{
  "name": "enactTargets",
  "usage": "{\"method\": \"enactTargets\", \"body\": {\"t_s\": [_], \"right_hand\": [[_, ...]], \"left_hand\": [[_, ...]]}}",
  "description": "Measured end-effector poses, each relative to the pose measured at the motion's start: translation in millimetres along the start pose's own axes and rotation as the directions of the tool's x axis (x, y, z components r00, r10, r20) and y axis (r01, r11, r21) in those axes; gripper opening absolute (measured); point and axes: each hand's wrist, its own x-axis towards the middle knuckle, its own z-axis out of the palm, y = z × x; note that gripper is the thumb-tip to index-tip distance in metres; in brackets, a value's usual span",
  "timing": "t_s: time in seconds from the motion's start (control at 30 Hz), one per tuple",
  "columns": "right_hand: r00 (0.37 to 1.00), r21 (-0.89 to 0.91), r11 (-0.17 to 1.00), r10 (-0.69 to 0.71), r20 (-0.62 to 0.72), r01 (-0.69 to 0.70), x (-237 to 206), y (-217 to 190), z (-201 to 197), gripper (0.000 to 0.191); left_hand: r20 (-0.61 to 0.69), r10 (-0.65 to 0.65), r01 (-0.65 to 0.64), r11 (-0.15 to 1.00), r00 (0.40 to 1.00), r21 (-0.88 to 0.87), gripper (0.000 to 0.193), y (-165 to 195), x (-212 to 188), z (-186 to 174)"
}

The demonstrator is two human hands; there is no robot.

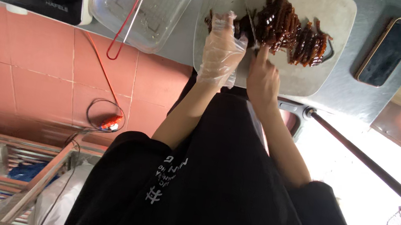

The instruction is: The person slices a dark, glossy block of cooked meat into thin strips on a cutting board using a knife. They repeatedly transfer the sliced pieces into a plastic container placed on a digital scale.

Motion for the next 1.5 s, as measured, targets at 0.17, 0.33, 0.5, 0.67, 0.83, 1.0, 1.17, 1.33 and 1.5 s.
{"method": "enactTargets", "body": {"t_s": [0.17, 0.33, 0.5, 0.67, 0.83, 1.0, 1.17, 1.33, 1.5], "right_hand": [[0.996, 0.077, 0.996, 0.038, 0.081, -0.044, -8, 1, -2, 0.031], [0.993, 0.063, 0.994, 0.08, 0.081, -0.085, -4, -6, 14, 0.031], [1.0, 0.176, 0.984, -0.006, 0.012, 0.004, -5, -8, 13, 0.026], [1.0, 0.131, 0.991, -0.004, 0.011, 0.003, -3, -15, 4, 0.029], [0.987, 0.082, 0.989, 0.111, 0.115, -0.121, -2, -25, 7, 0.028], [1.0, 0.09, 0.996, -0.009, 0.002, 0.008, -9, -27, 14, 0.031], [0.967, 0.069, 0.981, 0.165, 0.196, -0.181, -11, -30, 16, 0.027], [0.998, 0.14, 0.99, -0.006, 0.062, -0.003, -18, -30, 13, 0.036], [0.985, 0.121, 0.988, 0.082, 0.152, -0.1, -17, -31, 19, 0.032]], "left_hand": [[0.104, -0.074, 0.089, 0.985, 0.992, -0.146, 0.058, -7, -7, 7], [-0.049, 0.01, -0.012, 0.999, 0.999, -0.037, 0.059, -12, -6, 16], [0.001, -0.028, 0.028, 0.999, 1.0, -0.041, 0.059, -15, -5, 19], [0.074, -0.187, 0.2, 0.949, 0.98, -0.244, 0.049, -10, -8, 12], [0.06, -0.006, 0.013, 0.992, 0.998, -0.122, 0.053, -12, -1, 3], [0.166, -0.107, 0.123, 0.989, 0.98, -0.087, 0.047, -17, 1, -2], [0.101, -0.045, 0.054, 0.995, 0.994, -0.086, 0.052, -16, 2, -12], [0.312, -0.212, 0.218, 0.976, 0.926, 0.016, 0.063, -11, 7, -28], [0.149, -0.086, 0.111, 0.979, 0.985, -0.168, 0.05, 0, 8, -45]]}}
